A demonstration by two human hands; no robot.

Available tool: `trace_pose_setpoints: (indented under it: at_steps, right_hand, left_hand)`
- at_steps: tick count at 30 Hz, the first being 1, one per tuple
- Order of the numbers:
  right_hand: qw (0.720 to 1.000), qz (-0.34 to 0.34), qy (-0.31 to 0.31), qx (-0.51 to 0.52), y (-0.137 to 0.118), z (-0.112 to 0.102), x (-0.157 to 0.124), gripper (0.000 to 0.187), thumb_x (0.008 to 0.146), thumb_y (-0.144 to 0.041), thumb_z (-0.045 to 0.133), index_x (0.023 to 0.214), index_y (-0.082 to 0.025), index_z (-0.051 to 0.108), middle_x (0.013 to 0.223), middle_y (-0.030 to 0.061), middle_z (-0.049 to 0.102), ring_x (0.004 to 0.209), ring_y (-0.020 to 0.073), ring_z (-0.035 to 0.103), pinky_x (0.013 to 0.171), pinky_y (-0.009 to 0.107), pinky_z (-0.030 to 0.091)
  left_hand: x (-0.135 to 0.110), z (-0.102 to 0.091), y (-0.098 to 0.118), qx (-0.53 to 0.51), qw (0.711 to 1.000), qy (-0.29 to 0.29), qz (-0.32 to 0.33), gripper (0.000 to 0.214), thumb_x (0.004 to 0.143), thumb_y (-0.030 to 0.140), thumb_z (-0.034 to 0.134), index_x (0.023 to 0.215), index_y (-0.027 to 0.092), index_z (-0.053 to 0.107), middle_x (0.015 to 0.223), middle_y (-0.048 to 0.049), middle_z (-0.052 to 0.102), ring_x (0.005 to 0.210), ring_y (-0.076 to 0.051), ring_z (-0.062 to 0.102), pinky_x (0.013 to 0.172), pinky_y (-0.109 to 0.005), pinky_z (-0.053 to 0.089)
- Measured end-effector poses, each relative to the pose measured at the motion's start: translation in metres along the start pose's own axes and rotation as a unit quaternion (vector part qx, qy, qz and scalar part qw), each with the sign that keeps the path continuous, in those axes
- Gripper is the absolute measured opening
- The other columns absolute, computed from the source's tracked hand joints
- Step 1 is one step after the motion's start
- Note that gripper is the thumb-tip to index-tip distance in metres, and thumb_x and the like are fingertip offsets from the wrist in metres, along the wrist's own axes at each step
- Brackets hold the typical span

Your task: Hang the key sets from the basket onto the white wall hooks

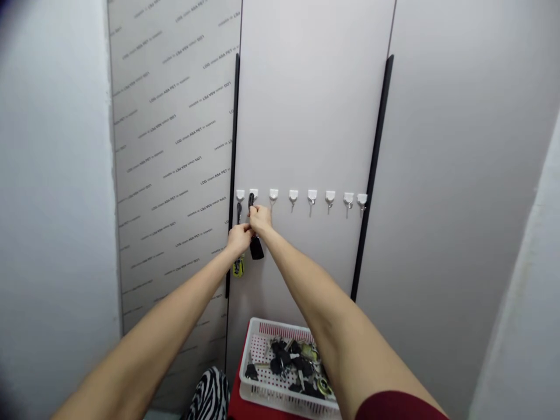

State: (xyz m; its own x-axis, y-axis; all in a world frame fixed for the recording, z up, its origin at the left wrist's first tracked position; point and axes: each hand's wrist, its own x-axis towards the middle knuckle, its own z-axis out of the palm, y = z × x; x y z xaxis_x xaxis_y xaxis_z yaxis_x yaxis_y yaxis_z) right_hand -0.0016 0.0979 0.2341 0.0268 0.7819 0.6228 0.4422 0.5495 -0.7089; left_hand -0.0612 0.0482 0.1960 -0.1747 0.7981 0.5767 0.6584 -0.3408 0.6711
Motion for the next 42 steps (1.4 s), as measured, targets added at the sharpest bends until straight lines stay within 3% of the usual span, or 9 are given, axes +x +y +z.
trace_pose_setpoints:
  at_steps: [10, 16, 20, 24, 26, 31, 36, 39, 42]
  right_hand:
    - [0.992, 0.063, -0.031, -0.107, 0.006, -0.005, 0.006, 0.023, 0.066, -0.021, 0.038, 0.057, -0.010, 0.056, 0.056, 0.0068, 0.057, 0.049, 0.0106, 0.049, 0.045, 0.019, 0.037]
    - [0.985, 0.039, -0.065, -0.156, 0.023, -0.014, -0.025, 0.025, 0.066, -0.028, 0.040, 0.071, -0.011, 0.058, 0.071, 0.0066, 0.059, 0.069, 0.0133, 0.051, 0.060, 0.021, 0.037]
    - [0.954, -0.020, -0.206, -0.215, 0.068, -0.034, -0.078, 0.025, 0.066, -0.022, 0.041, 0.083, -0.012, 0.057, 0.081, 0.0044, 0.058, 0.074, 0.0110, 0.050, 0.065, 0.018, 0.035]
    - [0.874, 0.035, -0.402, -0.270, 0.126, -0.060, -0.149, 0.025, 0.063, -0.019, 0.043, 0.082, -0.012, 0.058, 0.071, 0.0022, 0.060, 0.063, 0.0110, 0.051, 0.056, 0.018, 0.036]
    - [0.848, 0.045, -0.437, -0.295, 0.150, -0.068, -0.178, 0.027, 0.059, -0.019, 0.046, 0.083, -0.014, 0.057, 0.071, 0.0022, 0.060, 0.062, 0.0119, 0.051, 0.055, 0.018, 0.036]
    - [0.849, -0.039, -0.405, -0.337, 0.173, -0.073, -0.209, 0.029, 0.059, -0.020, 0.045, 0.085, -0.018, 0.056, 0.083, 0.0047, 0.057, 0.077, 0.0156, 0.049, 0.064, 0.021, 0.034]
    - [0.823, -0.010, -0.445, -0.352, 0.169, -0.076, -0.212, 0.033, 0.052, -0.017, 0.049, 0.085, -0.018, 0.055, 0.073, 0.0042, 0.058, 0.066, 0.0155, 0.051, 0.053, 0.020, 0.033]
    - [0.856, 0.014, -0.395, -0.334, 0.174, -0.081, -0.210, 0.025, 0.056, -0.014, 0.043, 0.077, -0.016, 0.057, 0.069, 0.0046, 0.059, 0.064, 0.0143, 0.051, 0.052, 0.020, 0.033]
    - [0.904, 0.096, -0.329, -0.257, 0.179, -0.090, -0.200, 0.027, 0.064, -0.014, 0.034, 0.080, -0.014, 0.057, 0.064, 0.0038, 0.058, 0.055, 0.0104, 0.049, 0.050, 0.018, 0.034]
  left_hand:
    - [0.001, 0.009, -0.003, 0.037, 0.999, -0.035, 0.007, 0.025, 0.063, 0.018, 0.041, 0.082, 0.018, 0.057, 0.078, -0.0042, 0.059, 0.072, -0.014, 0.051, 0.061, -0.022, 0.037]
    - [-0.022, 0.017, -0.022, 0.020, 0.997, -0.075, -0.005, 0.033, 0.061, 0.016, 0.044, 0.093, 0.014, 0.050, 0.082, -0.0051, 0.058, 0.073, -0.013, 0.051, 0.066, -0.022, 0.038]
    - [-0.057, 0.042, -0.051, -0.029, 0.986, -0.166, -0.008, 0.031, 0.062, 0.017, 0.044, 0.092, 0.012, 0.051, 0.078, -0.0045, 0.057, 0.068, -0.010, 0.050, 0.064, -0.021, 0.038]
    - [-0.108, 0.080, -0.076, 0.000, 0.954, -0.298, -0.039, 0.030, 0.062, 0.016, 0.043, 0.091, 0.010, 0.050, 0.076, -0.0044, 0.057, 0.065, -0.010, 0.050, 0.061, -0.020, 0.039]
    - [-0.133, 0.095, -0.082, 0.063, 0.931, -0.360, -0.021, 0.029, 0.061, 0.017, 0.044, 0.090, 0.012, 0.051, 0.077, -0.0045, 0.057, 0.067, -0.012, 0.050, 0.061, -0.022, 0.039]
    - [-0.167, 0.107, -0.078, 0.240, 0.881, -0.397, 0.098, 0.034, 0.055, 0.023, 0.050, 0.089, 0.018, 0.050, 0.091, -0.0072, 0.053, 0.085, -0.020, 0.046, 0.069, -0.027, 0.037]
    - [-0.169, 0.102, -0.072, 0.269, 0.865, -0.412, 0.093, 0.029, 0.057, 0.027, 0.047, 0.085, 0.021, 0.050, 0.085, -0.0053, 0.056, 0.079, -0.019, 0.049, 0.064, -0.027, 0.038]
    - [-0.167, 0.102, -0.073, 0.270, 0.866, -0.413, 0.078, 0.022, 0.060, 0.029, 0.044, 0.079, 0.021, 0.052, 0.081, -0.0046, 0.057, 0.075, -0.019, 0.051, 0.061, -0.026, 0.038]
    - [-0.168, 0.102, -0.075, 0.262, 0.870, -0.410, 0.079, 0.018, 0.064, 0.026, 0.039, 0.074, 0.021, 0.053, 0.078, -0.0035, 0.057, 0.074, -0.017, 0.051, 0.061, -0.024, 0.037]
